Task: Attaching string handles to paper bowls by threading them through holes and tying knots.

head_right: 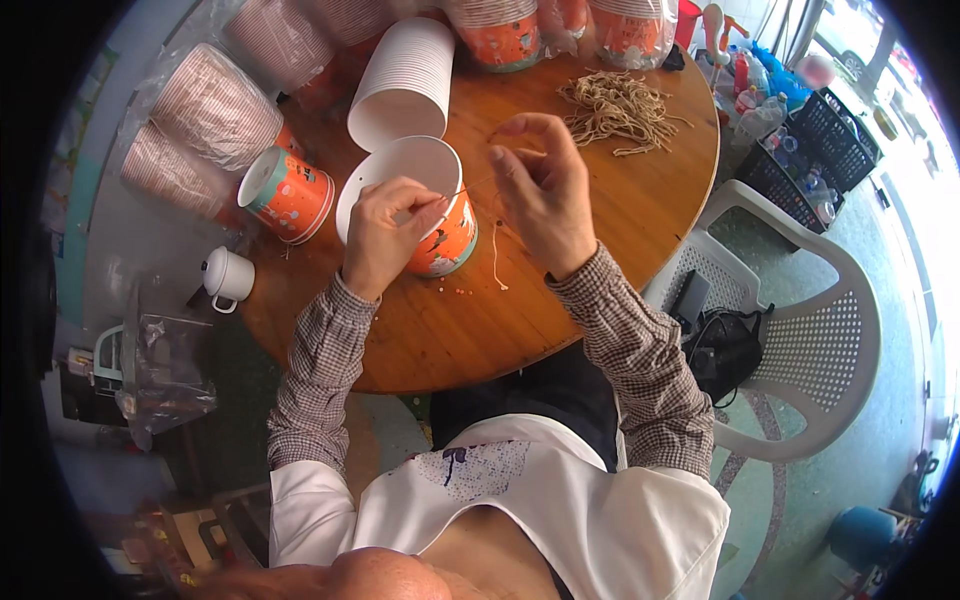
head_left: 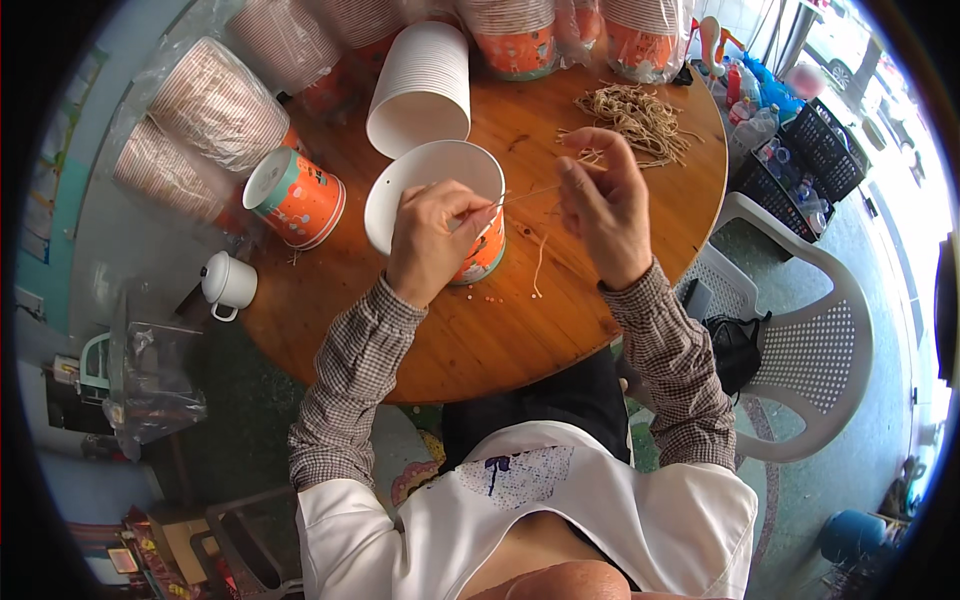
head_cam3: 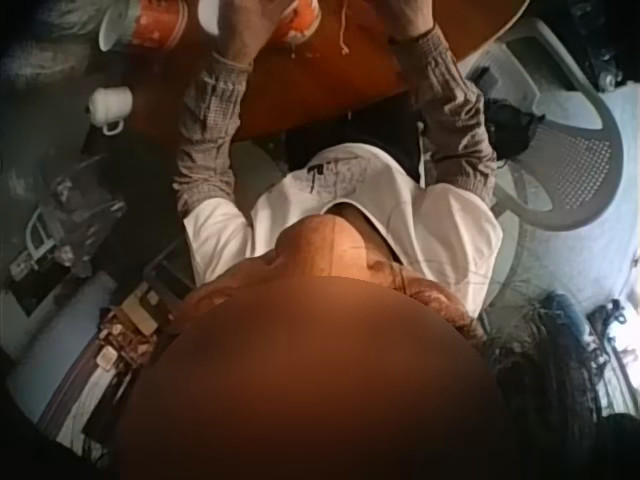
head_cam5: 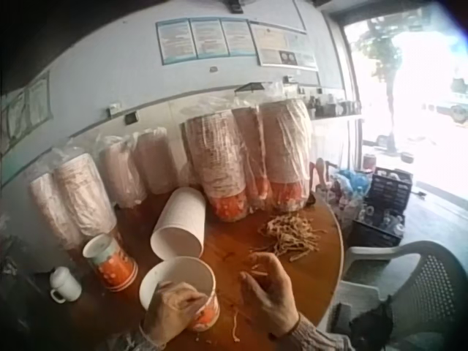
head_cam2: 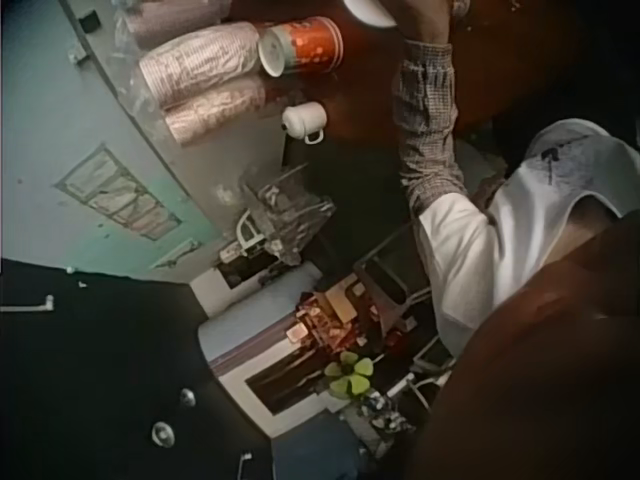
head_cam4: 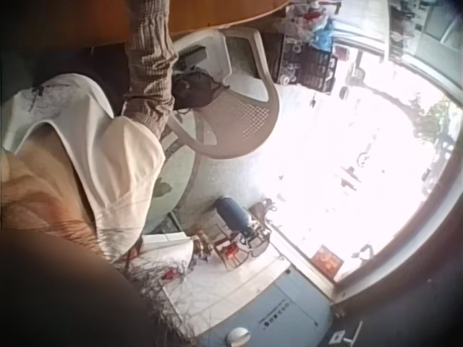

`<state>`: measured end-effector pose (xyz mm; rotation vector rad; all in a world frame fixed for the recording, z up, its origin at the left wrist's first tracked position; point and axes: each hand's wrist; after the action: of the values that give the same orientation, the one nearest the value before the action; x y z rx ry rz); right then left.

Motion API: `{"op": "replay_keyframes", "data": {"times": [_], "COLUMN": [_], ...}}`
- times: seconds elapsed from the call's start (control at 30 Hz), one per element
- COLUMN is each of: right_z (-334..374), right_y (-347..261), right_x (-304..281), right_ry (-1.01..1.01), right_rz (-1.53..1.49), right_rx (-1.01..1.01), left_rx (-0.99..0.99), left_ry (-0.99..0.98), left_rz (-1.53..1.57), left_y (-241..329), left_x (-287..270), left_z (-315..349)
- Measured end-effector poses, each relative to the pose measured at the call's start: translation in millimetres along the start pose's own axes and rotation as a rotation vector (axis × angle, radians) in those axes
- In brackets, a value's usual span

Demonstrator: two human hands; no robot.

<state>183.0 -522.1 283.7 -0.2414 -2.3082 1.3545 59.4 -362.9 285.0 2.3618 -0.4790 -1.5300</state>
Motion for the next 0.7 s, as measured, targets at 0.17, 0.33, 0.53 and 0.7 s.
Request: {"op": "replay_keyframes", "data": {"times": [0.17, 0.33, 0.53, 0.7], "right_z": [7.2, 15.9, 10.3, 15.2], "right_y": [-23.8, -51.5, -66.1, -69.1], "right_x": [1.5, 12.7, -2.3, -21.3], "right_ry": [0.038, -0.03, -0.089, -0.155], "right_rz": [0.163, 0.03, -0.239, -0.473], "right_rx": [-0.07, -0.228, -0.097, -0.008], "left_rx": [-0.086, -0.072, 0.064, 0.046], "left_ry": [-0.011, -0.044, -0.007, -0.136], "left_rz": [-0.177, -0.266, -0.268, -0.356], "left_y": [12.9, 24.7, 24.3, 12.3], "left_x": [6.8, 10.7, -10.6, -22.9], "left_z": [14.5, 18.7, 29.2, 35.2]}}
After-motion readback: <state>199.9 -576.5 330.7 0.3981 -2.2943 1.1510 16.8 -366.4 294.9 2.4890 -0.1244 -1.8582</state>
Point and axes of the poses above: each hand's wrist, its own z-axis away from the middle knuckle, its own x-axis out of the palm, y = z × x, and after that the axes turned 15 degrees about -y, right-handed
